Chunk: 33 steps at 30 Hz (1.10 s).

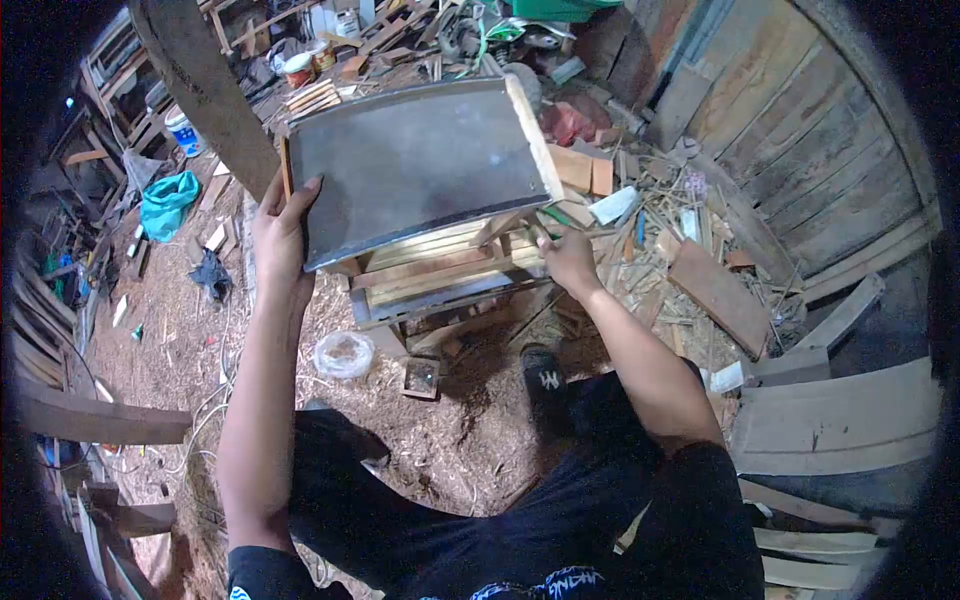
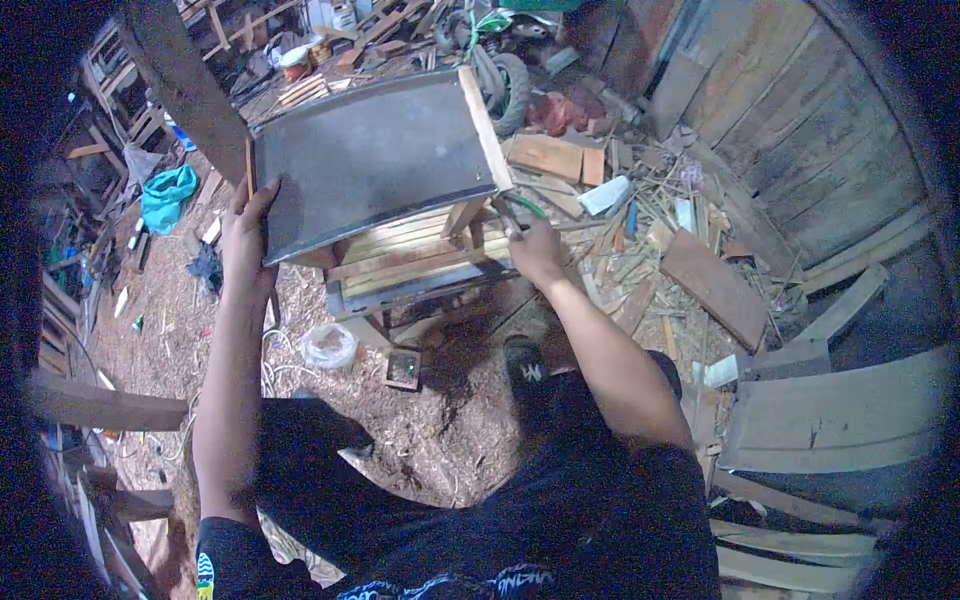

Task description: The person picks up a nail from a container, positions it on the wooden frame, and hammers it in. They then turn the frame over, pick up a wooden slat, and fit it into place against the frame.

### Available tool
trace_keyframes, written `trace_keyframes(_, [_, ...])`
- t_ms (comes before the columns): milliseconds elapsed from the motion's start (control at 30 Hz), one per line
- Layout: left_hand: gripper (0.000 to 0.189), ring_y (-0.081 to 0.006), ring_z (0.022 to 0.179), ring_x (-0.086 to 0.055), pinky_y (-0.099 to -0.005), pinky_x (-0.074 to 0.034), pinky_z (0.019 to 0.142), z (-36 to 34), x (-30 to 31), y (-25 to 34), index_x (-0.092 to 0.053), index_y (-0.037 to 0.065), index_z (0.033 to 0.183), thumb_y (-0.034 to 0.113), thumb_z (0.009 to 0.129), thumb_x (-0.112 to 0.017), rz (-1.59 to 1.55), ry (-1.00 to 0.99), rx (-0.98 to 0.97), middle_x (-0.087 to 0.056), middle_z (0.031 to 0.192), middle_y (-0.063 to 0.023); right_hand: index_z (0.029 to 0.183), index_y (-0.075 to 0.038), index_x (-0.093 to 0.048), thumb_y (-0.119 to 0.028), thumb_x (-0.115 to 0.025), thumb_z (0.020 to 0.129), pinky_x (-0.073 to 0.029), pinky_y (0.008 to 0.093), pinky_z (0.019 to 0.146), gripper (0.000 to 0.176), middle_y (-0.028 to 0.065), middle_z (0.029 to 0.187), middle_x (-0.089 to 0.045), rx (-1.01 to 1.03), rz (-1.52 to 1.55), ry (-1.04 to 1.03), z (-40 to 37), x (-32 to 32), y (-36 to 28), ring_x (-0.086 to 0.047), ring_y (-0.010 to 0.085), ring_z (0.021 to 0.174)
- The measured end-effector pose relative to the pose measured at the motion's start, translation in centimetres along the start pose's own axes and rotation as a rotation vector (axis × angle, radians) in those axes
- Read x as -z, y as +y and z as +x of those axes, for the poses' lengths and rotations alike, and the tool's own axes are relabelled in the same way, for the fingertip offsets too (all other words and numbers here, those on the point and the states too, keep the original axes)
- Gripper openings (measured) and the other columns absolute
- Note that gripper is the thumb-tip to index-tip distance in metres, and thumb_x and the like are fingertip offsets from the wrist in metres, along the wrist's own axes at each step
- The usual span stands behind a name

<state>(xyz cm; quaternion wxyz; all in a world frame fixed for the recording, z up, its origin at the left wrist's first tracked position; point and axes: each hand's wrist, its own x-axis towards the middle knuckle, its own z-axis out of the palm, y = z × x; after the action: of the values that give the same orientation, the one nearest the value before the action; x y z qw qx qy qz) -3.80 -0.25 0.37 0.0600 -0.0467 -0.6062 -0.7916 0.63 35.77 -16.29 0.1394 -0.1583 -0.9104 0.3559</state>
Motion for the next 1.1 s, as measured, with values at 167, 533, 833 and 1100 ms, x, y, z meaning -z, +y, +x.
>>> trace_keyframes(167, [0.037, -0.0176, 0.103, -0.061, -0.029, -0.046, 0.09, 1.0, 0.0, -0.4, -0.058, -0.002, 0.125, 0.016, 0.093, -0.06, 0.028, 0.002, -0.019, -0.065, 0.114, -0.0095, 0.1, -0.001, -0.066, -0.006, -0.064, 0.091, -0.053, 0.0315, 0.067, 0.01, 0.0109, 0.082, -0.07, 0.003, 0.066, -0.038, 1.6, -4.5, 1.1, -0.064, 0.0143, 0.072])
trace_keyframes(533, [0.031, -0.021, 0.093, -0.066, -0.0325, -0.053, 0.082, 2.1, 0.2, -0.5, -0.06, -0.003, 0.116, 0.019, 0.094, -0.06, 0.021, -0.061, -0.013, -0.068, 0.106, -0.0113, 0.09, 0.003, -0.068, -0.015, -0.062, 0.087, -0.052, 0.0466, 0.075, 0.019, 0.0248, 0.081, -0.067, 0.202, -0.342, -0.235, -2.4, 0.3, -5.7, -0.068, 0.04, 0.08])
trace_keyframes(833, [0.019, -0.017, 0.077, -0.061, -0.0306, -0.05, 0.067, 0.1, -1.5, 0.3, -0.063, -0.003, 0.097, 0.014, 0.093, -0.054, 0.134, 0.131, -0.084, -0.063, 0.087, -0.0078, 0.111, -0.005, -0.067, -0.038, -0.061, 0.092, -0.046, 0.0462, 0.098, 0.038, 0.0217, 0.1, -0.067, 0.319, -0.324, -1.113, -9.1, -7.5, -5.2, -0.063, 0.0392, 0.103])
trace_keyframes(1100, [0.017, -0.0174, 0.077, -0.061, -0.0309, -0.05, 0.069, 0.2, -1.7, 0.4, -0.062, -0.002, 0.097, 0.014, 0.093, -0.056, 0.09, 0.083, -0.078, -0.063, 0.087, -0.0099, 0.107, -0.006, -0.07, -0.034, -0.065, 0.09, -0.047, 0.0451, 0.097, 0.034, 0.0185, 0.108, -0.068, 0.463, -0.168, -0.965, -11.7, -18.6, 6.4, -0.063, 0.035, 0.105])
